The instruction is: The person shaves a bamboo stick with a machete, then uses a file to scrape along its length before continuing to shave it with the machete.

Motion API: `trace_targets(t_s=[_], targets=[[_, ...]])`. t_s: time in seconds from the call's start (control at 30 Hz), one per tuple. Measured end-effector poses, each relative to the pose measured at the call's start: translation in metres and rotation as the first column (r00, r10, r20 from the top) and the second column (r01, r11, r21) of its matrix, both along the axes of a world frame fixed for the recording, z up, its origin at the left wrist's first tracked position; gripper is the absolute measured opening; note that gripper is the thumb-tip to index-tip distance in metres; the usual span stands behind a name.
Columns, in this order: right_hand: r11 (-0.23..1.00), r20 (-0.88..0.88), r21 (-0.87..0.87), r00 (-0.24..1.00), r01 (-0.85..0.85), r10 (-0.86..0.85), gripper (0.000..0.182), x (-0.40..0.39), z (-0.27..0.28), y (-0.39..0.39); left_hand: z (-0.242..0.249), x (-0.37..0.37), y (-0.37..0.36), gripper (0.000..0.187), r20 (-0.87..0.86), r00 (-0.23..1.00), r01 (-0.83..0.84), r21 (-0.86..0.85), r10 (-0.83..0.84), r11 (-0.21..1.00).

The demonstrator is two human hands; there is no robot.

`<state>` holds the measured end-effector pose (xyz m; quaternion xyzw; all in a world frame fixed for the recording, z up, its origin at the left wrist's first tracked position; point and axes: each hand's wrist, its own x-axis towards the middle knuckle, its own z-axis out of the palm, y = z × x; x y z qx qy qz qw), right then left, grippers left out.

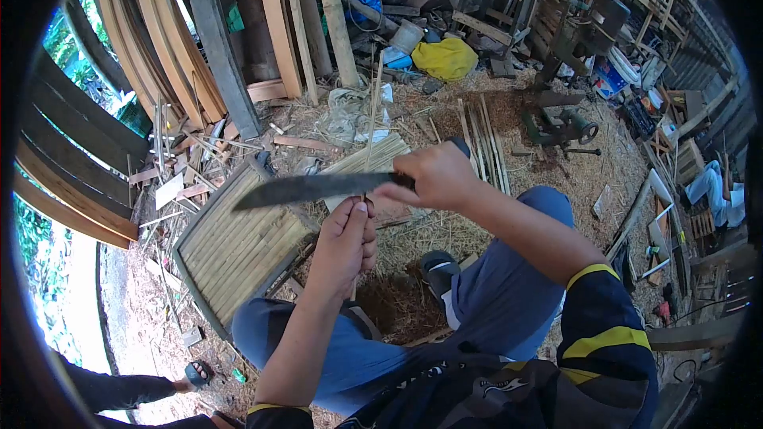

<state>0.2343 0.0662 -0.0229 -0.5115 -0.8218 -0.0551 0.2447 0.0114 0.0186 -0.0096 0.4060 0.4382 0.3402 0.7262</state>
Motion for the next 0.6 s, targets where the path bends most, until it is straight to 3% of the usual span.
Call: trace_targets(t_s=[0.07,0.1,0.2,0.23,0.33,0.5,0.6], targets=[[0.999,0.011,0.007,0.999,-0.037,0.037,0.068,0.002,0.0,-0.004,-0.002,-0.002,0.0,0.02,0.029,0.999,0.025,0.016,-0.026,1.0],[1.0,-0.055,-0.003,0.998,0.008,-0.008,0.067,0.009,-0.004,0.007,-0.003,-0.004,-0.001,0.02,0.04,0.998,0.038,0.02,-0.039,0.999],[0.986,-0.034,-0.007,0.986,0.166,-0.166,0.067,0.024,0.002,0.021,-0.01,-0.009,-0.002,0.02,0.054,0.996,0.066,0.022,-0.067,0.998],[0.989,-0.069,0.107,0.993,0.105,-0.097,0.067,0.021,-0.003,0.019,-0.007,-0.01,-0.003,0.02,0.044,0.996,0.072,0.025,-0.073,0.997],[0.995,-0.031,0.101,0.999,-0.023,0.027,0.068,0.023,-0.002,0.008,-0.001,-0.013,-0.004,0.021,0.042,0.996,0.081,0.022,-0.082,0.996],[0.958,-0.076,0.016,0.956,0.286,-0.284,0.069,0.049,-0.001,0.039,0.001,-0.019,-0.009,0.021,0.025,0.998,0.06,-0.002,-0.06,0.998],[0.989,-0.032,0.081,0.992,0.124,-0.121,0.069,0.045,0.006,0.022,-0.001,-0.023,-0.01,0.022,0.022,0.996,0.089,0.039,-0.09,0.995]])
